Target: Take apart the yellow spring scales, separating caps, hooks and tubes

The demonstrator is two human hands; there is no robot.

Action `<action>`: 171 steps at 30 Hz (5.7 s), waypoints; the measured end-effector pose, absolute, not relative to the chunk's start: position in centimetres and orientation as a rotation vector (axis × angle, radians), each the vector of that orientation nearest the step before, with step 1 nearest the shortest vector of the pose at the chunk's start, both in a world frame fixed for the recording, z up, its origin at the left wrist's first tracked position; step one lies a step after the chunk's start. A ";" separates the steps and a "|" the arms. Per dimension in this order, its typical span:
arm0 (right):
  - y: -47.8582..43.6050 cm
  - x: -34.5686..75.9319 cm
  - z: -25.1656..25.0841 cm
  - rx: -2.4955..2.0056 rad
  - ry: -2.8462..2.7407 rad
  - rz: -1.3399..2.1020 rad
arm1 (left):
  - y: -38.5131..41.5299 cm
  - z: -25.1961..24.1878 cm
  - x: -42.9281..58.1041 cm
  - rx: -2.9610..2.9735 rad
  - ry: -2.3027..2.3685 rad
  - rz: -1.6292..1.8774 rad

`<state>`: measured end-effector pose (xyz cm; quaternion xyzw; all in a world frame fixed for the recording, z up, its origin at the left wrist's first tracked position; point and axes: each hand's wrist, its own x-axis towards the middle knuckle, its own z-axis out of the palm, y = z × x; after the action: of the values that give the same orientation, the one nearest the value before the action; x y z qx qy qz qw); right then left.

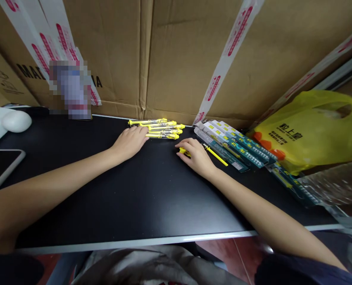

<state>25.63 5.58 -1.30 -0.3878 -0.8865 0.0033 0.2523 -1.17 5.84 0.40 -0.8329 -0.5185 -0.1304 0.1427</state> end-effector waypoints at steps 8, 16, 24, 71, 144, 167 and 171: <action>6.5 25.8 -1.6 -1.028 -2.371 0.180 | 4.0 1.7 -2.8 -2.593 -1.398 -0.665; 8.9 25.1 -1.9 -1.012 -2.360 0.208 | 1.2 2.1 -4.4 -2.565 -1.545 -1.058; 11.1 24.3 -2.7 -0.998 -2.346 0.105 | -0.3 1.7 -2.7 -2.776 -1.500 -1.151; -0.6 22.3 0.8 -0.981 -2.147 1.063 | -1.3 0.3 -1.9 -2.531 -0.920 -0.477; 1.0 23.8 0.5 -0.860 -2.272 1.293 | -1.2 -0.4 -2.6 -2.676 -0.905 -0.421; 1.2 23.7 0.6 -0.866 -2.377 1.045 | -1.1 -0.2 -2.7 -2.701 -0.937 -0.385; 1.2 23.7 0.6 -0.872 -2.406 1.003 | -1.1 -0.3 -2.8 -2.710 -0.918 -0.406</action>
<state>23.69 1.20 0.61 -0.3112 -0.8585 0.3579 0.1951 -2.85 -1.10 -0.27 -0.9303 -0.3153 -0.1395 0.1255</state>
